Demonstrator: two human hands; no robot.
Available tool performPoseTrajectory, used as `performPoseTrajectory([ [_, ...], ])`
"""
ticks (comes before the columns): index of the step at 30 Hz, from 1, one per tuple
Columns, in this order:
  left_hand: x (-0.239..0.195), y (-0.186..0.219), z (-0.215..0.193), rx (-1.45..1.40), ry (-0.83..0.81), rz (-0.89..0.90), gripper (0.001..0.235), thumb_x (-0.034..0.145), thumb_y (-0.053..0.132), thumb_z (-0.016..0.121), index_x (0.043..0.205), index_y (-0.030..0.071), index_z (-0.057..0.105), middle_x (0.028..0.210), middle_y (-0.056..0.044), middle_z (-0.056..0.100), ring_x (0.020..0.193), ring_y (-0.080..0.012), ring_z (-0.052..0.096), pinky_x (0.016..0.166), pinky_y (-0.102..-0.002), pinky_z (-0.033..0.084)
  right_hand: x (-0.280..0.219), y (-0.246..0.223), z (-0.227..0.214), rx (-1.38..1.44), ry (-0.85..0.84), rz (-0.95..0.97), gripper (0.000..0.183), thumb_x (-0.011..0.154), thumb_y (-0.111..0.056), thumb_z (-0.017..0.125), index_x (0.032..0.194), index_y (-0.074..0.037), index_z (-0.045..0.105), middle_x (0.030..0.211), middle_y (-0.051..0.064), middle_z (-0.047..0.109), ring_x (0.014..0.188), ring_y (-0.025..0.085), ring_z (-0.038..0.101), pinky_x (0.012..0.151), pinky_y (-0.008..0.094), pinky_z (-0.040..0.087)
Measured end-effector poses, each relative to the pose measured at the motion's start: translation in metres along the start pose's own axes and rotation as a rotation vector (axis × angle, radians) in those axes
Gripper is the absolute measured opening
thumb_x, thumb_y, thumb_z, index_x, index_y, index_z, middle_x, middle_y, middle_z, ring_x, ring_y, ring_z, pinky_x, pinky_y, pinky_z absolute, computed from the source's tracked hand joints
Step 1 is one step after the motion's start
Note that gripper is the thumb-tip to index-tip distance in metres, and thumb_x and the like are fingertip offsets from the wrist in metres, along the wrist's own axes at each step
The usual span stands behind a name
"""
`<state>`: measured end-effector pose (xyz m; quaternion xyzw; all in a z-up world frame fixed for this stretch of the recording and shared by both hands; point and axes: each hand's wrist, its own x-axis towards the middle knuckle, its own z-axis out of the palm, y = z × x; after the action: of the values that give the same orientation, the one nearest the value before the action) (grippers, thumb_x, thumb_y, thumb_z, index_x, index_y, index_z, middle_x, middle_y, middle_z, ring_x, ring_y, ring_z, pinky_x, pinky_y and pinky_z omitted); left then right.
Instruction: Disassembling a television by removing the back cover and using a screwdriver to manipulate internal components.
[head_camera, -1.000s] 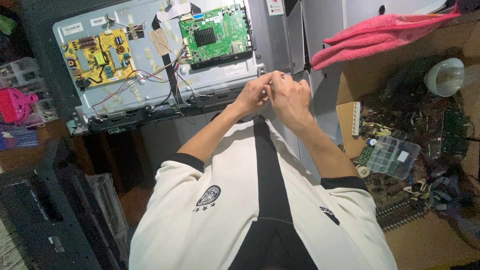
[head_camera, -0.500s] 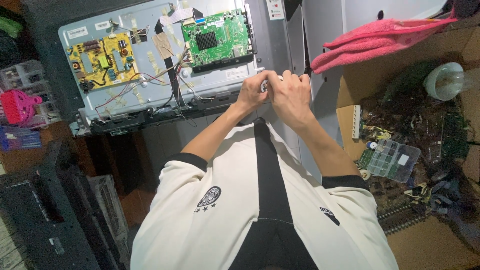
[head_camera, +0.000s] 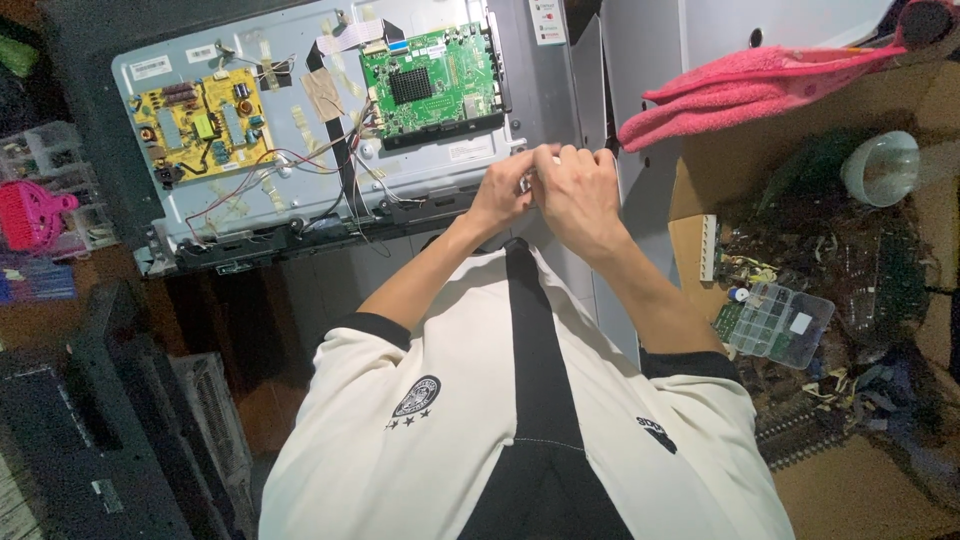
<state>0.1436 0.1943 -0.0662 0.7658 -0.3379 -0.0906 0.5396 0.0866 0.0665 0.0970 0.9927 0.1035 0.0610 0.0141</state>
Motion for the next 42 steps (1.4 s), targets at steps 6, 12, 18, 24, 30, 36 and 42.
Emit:
performPoseTrajectory([
  [6,-0.003,0.035,-0.019,-0.155,0.032,-0.048,0.036,0.097,0.028,0.063,0.129,0.013,0.06,0.105,-0.007,0.074,0.101,-0.0244,0.072,0.095,-0.038,0.055,0.0,-0.004,-0.008,0.027,0.009,-0.08,0.015,0.094,-0.027,0.062,0.1,-0.014,0.057,0.072,0.005,0.057,0.066,0.026,0.068,0.068,0.041,0.047],
  [12,0.007,0.029,-0.02,-0.025,0.05,-0.013,0.047,0.096,0.057,0.06,0.118,0.016,0.064,0.095,-0.003,0.071,0.094,-0.0191,0.071,0.088,-0.032,0.057,-0.003,0.003,0.004,0.051,0.012,-0.044,0.026,0.093,-0.031,0.067,0.107,-0.012,0.056,0.069,0.003,0.057,0.062,0.025,0.067,0.07,0.042,0.047],
  [18,0.014,0.051,-0.037,-0.06,-0.069,-0.021,0.026,0.09,0.018,0.073,0.112,0.006,0.066,0.09,-0.011,0.072,0.091,-0.0302,0.072,0.09,-0.041,0.057,-0.005,0.005,-0.002,0.095,-0.071,-0.089,0.022,0.096,-0.026,0.063,0.111,-0.011,0.056,0.076,0.008,0.057,0.07,0.028,0.069,0.073,0.042,0.049],
  [24,0.016,0.014,-0.019,-0.022,0.015,0.016,0.034,0.083,0.031,0.083,0.11,0.019,0.066,0.091,0.002,0.07,0.089,-0.0158,0.069,0.086,-0.032,0.055,-0.005,0.002,0.003,0.142,-0.042,0.018,0.028,0.098,-0.035,0.058,0.112,-0.013,0.051,0.072,0.006,0.06,0.065,0.028,0.07,0.076,0.046,0.049],
  [30,0.015,0.03,-0.03,-0.041,-0.056,0.023,0.025,0.085,0.014,0.077,0.107,0.01,0.066,0.087,-0.006,0.07,0.088,-0.0267,0.07,0.088,-0.039,0.055,-0.006,0.005,0.001,0.137,-0.036,-0.039,0.034,0.091,-0.028,0.066,0.121,-0.016,0.055,0.076,0.006,0.057,0.07,0.03,0.07,0.083,0.05,0.047],
  [36,0.024,0.056,-0.049,0.105,-0.112,-0.003,0.032,0.082,0.01,0.078,0.111,0.013,0.065,0.093,-0.003,0.07,0.092,-0.0235,0.07,0.087,-0.036,0.055,-0.002,0.011,-0.002,0.189,0.025,-0.038,0.028,0.094,-0.021,0.069,0.117,-0.009,0.059,0.079,0.008,0.058,0.072,0.03,0.071,0.1,0.06,0.038],
  [42,0.015,0.021,-0.03,0.087,-0.1,-0.048,0.032,0.083,0.018,0.081,0.11,0.016,0.064,0.09,0.0,0.07,0.091,-0.0192,0.07,0.084,-0.032,0.056,0.001,0.011,-0.015,0.356,0.02,-0.039,0.043,0.087,-0.011,0.077,0.126,-0.007,0.059,0.088,0.015,0.061,0.082,0.036,0.073,0.103,0.067,0.031],
])
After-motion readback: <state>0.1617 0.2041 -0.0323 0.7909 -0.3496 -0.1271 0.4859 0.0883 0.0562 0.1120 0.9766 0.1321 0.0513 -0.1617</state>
